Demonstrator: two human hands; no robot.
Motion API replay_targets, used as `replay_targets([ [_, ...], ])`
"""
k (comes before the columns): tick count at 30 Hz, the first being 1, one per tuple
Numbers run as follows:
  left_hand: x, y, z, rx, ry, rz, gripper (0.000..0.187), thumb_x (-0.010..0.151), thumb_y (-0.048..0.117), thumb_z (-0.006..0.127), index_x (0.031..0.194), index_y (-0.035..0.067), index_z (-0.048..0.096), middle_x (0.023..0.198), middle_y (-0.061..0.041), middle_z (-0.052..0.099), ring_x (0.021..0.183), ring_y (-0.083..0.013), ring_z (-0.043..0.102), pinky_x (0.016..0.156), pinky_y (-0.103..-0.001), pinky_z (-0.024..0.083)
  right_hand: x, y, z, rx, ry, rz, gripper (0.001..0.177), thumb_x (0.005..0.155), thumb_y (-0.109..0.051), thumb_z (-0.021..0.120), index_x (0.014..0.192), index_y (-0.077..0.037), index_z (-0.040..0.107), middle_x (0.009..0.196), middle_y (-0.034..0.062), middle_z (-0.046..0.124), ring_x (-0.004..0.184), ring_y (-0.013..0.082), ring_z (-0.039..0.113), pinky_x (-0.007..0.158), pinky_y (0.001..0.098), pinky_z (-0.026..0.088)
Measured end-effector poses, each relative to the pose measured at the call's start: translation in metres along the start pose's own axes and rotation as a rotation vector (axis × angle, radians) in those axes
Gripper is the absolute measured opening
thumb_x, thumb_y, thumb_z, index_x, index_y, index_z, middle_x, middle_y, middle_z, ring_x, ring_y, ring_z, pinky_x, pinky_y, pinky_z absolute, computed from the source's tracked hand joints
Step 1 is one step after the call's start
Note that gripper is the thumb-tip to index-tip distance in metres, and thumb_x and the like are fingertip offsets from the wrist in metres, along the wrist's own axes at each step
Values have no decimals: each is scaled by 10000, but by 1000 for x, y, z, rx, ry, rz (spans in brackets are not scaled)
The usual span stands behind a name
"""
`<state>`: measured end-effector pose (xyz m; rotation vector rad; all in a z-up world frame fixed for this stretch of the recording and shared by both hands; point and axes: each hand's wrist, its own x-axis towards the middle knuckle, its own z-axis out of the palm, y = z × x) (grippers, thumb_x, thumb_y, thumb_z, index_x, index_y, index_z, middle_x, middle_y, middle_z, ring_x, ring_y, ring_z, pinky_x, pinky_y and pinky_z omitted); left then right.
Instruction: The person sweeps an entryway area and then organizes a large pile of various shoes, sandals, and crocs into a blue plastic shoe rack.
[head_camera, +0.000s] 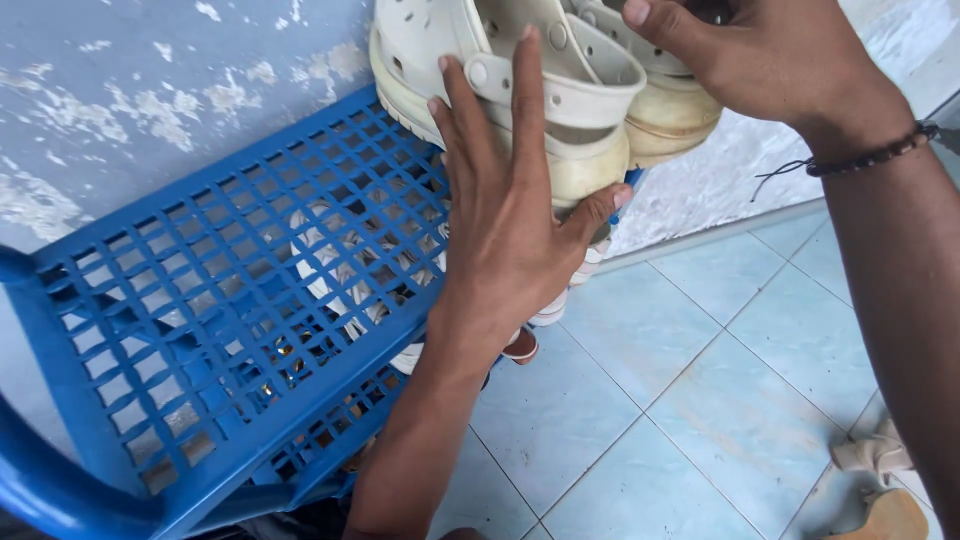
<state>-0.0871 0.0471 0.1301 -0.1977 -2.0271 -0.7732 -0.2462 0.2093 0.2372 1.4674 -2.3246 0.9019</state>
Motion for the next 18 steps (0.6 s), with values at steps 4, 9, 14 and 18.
replay_targets([
  [4, 1, 2, 1, 15, 15, -39, 1086, 941, 543, 810, 1639, 208, 49, 1628, -463, -52, 1544, -656, -19, 1258, -734, 123, -17, 26, 9, -45, 128, -260, 176, 1189, -122, 597, 1243, 34, 658, 1092, 104, 707, 1040, 153, 690, 907, 289, 563],
  [9, -20, 14, 7, 21, 47, -25, 1040, 965, 511, 808, 1622, 160, 83, 1631, -419, 15, 1539, -620, 101, 1302, -708, 200, -70, 43, 18, -23, 409, -316, 151, 1178, 13, 581, 1308, 77, 621, 1235, 146, 674, 1152, 199, 637, 1017, 312, 504],
  [14, -70, 59, 50, -382, -32, 332, 357, 947, 214, 783, 1254, 112, 630, 1512, -130, 430, 1376, -350, 485, 1163, -489, 405, -164, 26, 29, -144, 572, 29, 99, 1092, 64, 680, 1154, 27, 611, 1191, 134, 610, 1156, 261, 585, 1055, 327, 451],
  [18, -102, 83, 117, -486, -352, 288, 364, 1011, 245, 744, 1330, 120, 618, 1534, -95, 387, 1443, -327, 427, 1182, -443, 316, -264, 37, 46, -149, 427, 255, 258, 923, 33, 693, 1169, -19, 632, 1171, 137, 618, 1128, 285, 608, 989, 369, 490],
])
